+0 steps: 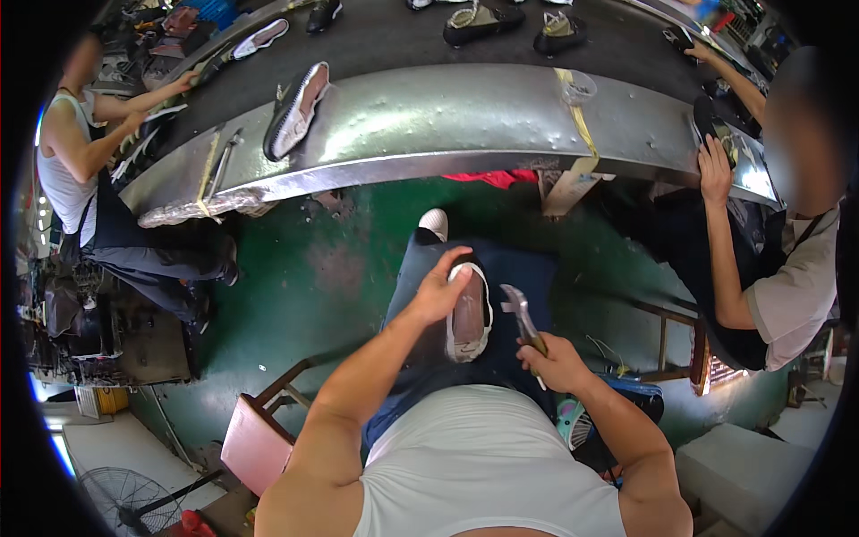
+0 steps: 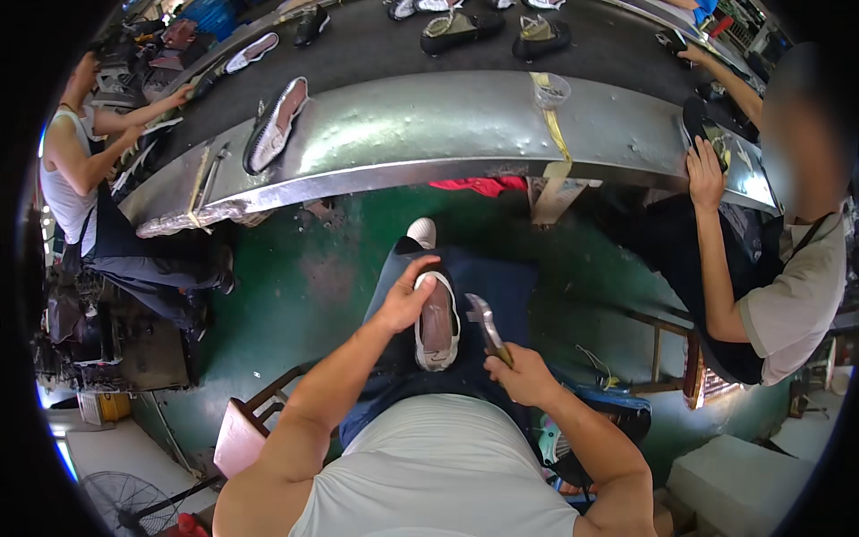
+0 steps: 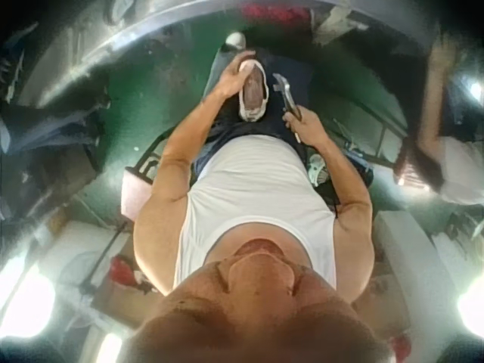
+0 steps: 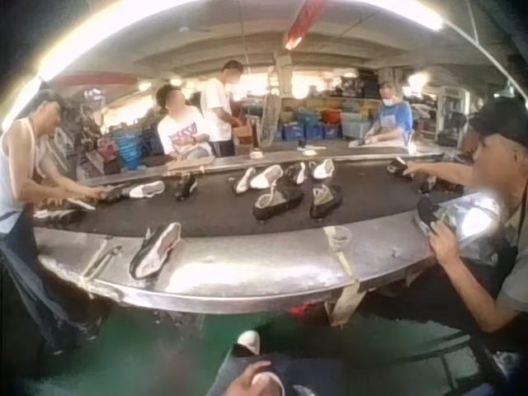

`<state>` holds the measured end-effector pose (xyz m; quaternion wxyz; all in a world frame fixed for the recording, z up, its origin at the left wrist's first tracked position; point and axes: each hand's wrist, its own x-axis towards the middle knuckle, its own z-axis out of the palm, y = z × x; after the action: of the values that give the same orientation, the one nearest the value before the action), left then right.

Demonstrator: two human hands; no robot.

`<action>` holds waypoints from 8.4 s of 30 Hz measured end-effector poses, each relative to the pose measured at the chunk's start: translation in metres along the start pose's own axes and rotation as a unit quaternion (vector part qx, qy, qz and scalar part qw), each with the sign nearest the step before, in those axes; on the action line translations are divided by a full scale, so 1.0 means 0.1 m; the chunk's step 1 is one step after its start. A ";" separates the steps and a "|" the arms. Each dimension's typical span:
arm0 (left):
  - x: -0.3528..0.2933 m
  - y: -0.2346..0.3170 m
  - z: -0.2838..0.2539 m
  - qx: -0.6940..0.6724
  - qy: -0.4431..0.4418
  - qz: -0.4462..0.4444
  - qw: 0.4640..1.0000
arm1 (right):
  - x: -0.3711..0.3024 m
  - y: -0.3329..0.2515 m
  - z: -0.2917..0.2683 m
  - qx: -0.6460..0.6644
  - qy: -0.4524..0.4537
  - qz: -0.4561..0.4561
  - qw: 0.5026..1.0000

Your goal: Pull and trim excess material from the shoe upper using pliers at a manufacturing workbench.

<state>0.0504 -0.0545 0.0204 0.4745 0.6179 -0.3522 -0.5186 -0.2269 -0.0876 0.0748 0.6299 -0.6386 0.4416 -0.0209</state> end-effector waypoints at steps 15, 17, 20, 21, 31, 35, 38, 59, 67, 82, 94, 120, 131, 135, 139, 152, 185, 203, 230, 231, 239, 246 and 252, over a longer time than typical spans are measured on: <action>-0.15 -0.06 -0.11 0.064 -0.032 0.032 0.997 | 0.44 -0.34 0.19 0.151 -0.163 0.096 0.970; -0.12 -0.15 -0.14 0.030 -0.002 0.034 0.999 | 0.54 -0.35 0.21 -0.091 -0.089 0.006 0.992; -0.02 -0.35 -0.21 -0.091 0.013 0.031 0.995 | 0.79 -0.04 0.37 -0.267 0.094 -0.260 0.923; -0.02 -0.37 -0.23 -0.092 0.015 0.032 0.995 | 0.81 0.02 0.38 -0.268 0.093 -0.262 0.923; -0.25 0.24 -0.07 0.005 0.051 0.175 0.983 | -0.04 -0.30 -0.13 -0.356 -0.001 -0.293 0.888; -0.37 0.34 0.04 0.168 0.064 0.280 0.943 | 0.25 0.07 0.09 0.212 -0.050 0.110 0.970; -0.41 0.12 0.17 0.241 -0.009 0.394 0.887 | 0.72 0.14 0.11 0.494 -0.260 0.208 0.803; -0.53 -0.02 0.67 -0.110 0.066 0.123 0.984 | 0.32 -0.20 0.61 0.434 0.057 0.327 0.838; -0.31 -0.06 0.56 -0.131 0.060 0.041 0.989 | 0.36 -0.26 0.10 -0.232 0.100 -0.107 0.962; -0.09 -0.23 0.52 -0.163 0.085 0.026 0.983 | 0.87 -0.33 0.38 -0.104 0.094 -0.404 0.904; -0.11 -0.10 0.45 -0.249 0.050 -0.032 0.967 | 0.72 -0.86 -0.04 -0.327 -0.104 -0.331 0.879; -0.15 -0.04 0.11 0.013 0.033 0.087 0.996 | -0.24 0.34 -0.04 -0.424 -0.085 -0.160 0.887; -0.39 -0.46 0.38 0.184 0.058 -0.107 0.975 | -0.43 0.28 -0.36 -0.105 -0.094 -0.017 0.990; -0.43 -0.39 0.32 0.086 -0.028 -0.133 0.987 | -0.12 0.10 -0.03 -0.232 -0.057 -0.021 0.971; -0.41 -0.44 0.10 -0.068 -0.166 -0.201 0.963 | 0.09 0.14 0.02 -0.279 -0.051 0.019 0.959; -0.81 -0.68 0.24 0.028 -0.156 -0.101 0.982 | 0.01 -0.43 0.00 -0.549 -0.097 -0.138 0.819; -0.74 -0.99 0.58 0.331 0.072 0.163 0.927 | 0.14 0.15 -0.13 -0.457 0.012 -0.180 0.871; -0.56 -0.24 0.25 0.460 -0.167 0.070 0.869 | 0.51 0.05 -0.20 -0.228 0.048 -0.100 0.967; -0.71 0.67 0.09 0.483 -0.111 -0.042 0.867 | 0.05 0.49 -0.14 -0.073 0.005 -0.057 0.996; -0.68 0.74 0.00 0.449 -0.074 0.017 0.890 | 0.05 0.53 -0.15 -0.074 0.005 -0.058 0.996; -0.28 0.91 0.07 0.089 -0.039 0.149 0.984 | 0.02 0.53 -0.14 0.002 0.052 -0.037 0.998; -0.09 -0.39 0.20 0.057 -0.069 -0.071 0.993 | -0.05 0.33 -0.21 -0.107 0.030 -0.025 0.993; -0.75 -0.20 0.26 0.224 0.038 -0.012 0.974 | -0.04 0.10 -0.25 -0.170 -0.084 -0.018 0.982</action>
<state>0.0081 0.0157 0.0238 0.3308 0.7321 -0.4336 -0.4081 -0.2494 -0.1028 0.0743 0.5462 -0.7440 0.3727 0.0967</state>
